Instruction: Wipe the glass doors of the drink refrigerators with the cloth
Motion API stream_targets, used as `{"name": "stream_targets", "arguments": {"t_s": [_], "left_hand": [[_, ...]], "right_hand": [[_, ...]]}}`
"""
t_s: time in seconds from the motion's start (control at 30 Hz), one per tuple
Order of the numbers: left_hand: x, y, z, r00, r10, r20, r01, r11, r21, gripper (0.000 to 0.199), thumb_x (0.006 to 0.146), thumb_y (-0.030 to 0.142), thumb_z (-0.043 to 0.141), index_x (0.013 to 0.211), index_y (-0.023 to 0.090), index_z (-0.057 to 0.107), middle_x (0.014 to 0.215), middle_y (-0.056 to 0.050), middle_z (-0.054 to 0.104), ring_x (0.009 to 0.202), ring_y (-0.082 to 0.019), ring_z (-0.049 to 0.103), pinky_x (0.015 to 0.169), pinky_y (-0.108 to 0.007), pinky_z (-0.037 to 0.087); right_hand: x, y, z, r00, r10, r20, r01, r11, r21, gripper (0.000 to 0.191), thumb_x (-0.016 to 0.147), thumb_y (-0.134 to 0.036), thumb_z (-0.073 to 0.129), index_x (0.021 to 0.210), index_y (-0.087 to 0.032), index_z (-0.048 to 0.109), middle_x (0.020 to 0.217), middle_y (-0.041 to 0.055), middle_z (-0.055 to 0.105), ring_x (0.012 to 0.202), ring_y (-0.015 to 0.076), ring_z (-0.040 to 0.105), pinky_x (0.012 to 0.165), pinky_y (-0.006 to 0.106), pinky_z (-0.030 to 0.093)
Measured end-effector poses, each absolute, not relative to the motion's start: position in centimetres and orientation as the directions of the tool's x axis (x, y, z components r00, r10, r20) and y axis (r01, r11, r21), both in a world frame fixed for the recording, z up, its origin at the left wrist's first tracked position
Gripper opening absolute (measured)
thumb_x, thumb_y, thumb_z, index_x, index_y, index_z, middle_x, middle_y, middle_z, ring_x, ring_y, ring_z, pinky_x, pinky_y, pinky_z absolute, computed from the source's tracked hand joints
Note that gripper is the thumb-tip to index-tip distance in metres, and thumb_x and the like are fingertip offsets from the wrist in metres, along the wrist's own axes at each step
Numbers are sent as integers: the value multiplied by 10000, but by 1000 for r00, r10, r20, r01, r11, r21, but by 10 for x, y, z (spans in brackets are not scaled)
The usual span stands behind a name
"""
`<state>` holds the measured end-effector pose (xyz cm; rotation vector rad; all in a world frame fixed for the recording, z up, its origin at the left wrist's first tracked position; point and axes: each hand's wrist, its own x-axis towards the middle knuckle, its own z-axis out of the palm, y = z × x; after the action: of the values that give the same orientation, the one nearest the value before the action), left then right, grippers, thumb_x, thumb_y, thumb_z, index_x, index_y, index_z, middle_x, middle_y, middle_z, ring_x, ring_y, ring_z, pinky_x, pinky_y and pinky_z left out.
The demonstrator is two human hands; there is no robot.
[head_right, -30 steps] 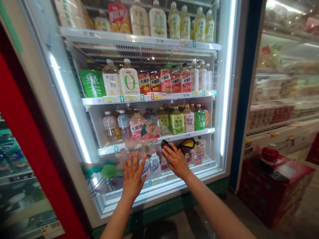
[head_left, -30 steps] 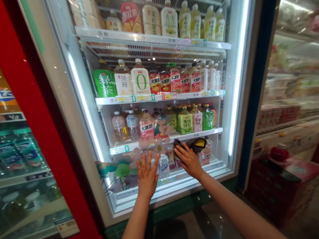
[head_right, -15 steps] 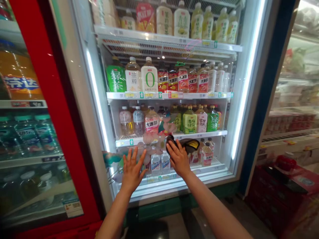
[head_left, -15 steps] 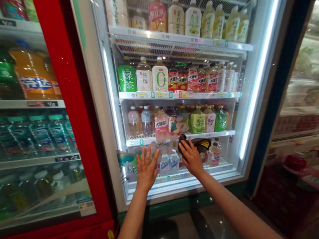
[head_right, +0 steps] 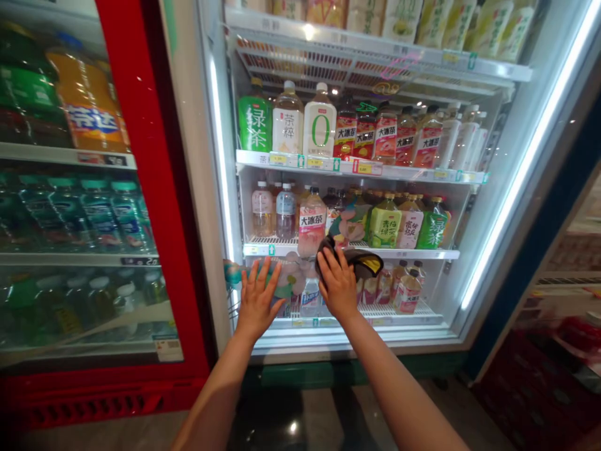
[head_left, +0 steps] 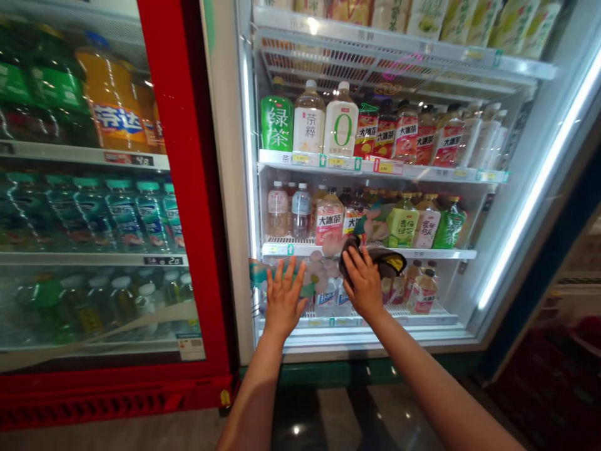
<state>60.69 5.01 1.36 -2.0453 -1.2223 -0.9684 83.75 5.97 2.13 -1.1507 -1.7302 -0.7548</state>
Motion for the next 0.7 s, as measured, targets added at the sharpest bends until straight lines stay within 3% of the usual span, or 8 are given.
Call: {"name": "stream_targets", "arguments": {"t_s": [0.07, 0.13, 0.37, 0.57, 0.7], "left_hand": [[602, 50, 14, 309, 491, 814, 905, -416, -92, 990, 820, 219, 774, 1638, 273, 219, 1703, -131, 242, 1585, -372, 131, 1251, -670, 171], [599, 50, 14, 296, 488, 821, 908, -411, -83, 1004, 822, 221, 772, 1643, 256, 193, 1702, -147, 241, 1585, -373, 132, 1249, -670, 177], [587, 47, 12, 262, 459, 849, 913, -403, -64, 1000, 834, 221, 771, 1641, 246, 181, 1695, -170, 255, 1584, -360, 156, 1252, -650, 211], [570, 41, 14, 234, 453, 860, 921, -388, -46, 994, 847, 238, 772, 1641, 250, 175, 1688, -184, 270, 1582, -371, 165, 1241, -655, 240], [559, 39, 11, 200, 439, 876, 924, -381, -20, 995, 855, 203, 749, 1646, 253, 149, 1683, -180, 286, 1577, -367, 196, 1236, -638, 277]], "right_hand": [[818, 67, 40, -32, 314, 949, 924, 370, -91, 678, 929, -166, 485, 1594, -223, 368, 1629, 150, 406, 1552, 356, 253, 1126, 599, 383], [790, 71, 54, -28, 288, 957, 912, 399, -93, 676, 935, -171, 482, 1598, -231, 364, 1640, 140, 389, 1559, 354, 233, 1145, 597, 365], [777, 56, 33, -397, 392, 830, 861, 472, 189, 639, 938, -174, 511, 1563, -272, 421, 1595, 99, 474, 1540, 307, 304, 1118, 564, 419], [753, 64, 65, -144, 375, 916, 918, 396, -18, 741, 917, -159, 507, 1622, -188, 282, 1671, 152, 320, 1569, 345, 224, 1098, 590, 446], [723, 63, 65, -306, 350, 885, 865, 491, 106, 694, 901, -124, 504, 1579, -212, 393, 1655, 116, 368, 1567, 319, 238, 1123, 575, 431]]}}
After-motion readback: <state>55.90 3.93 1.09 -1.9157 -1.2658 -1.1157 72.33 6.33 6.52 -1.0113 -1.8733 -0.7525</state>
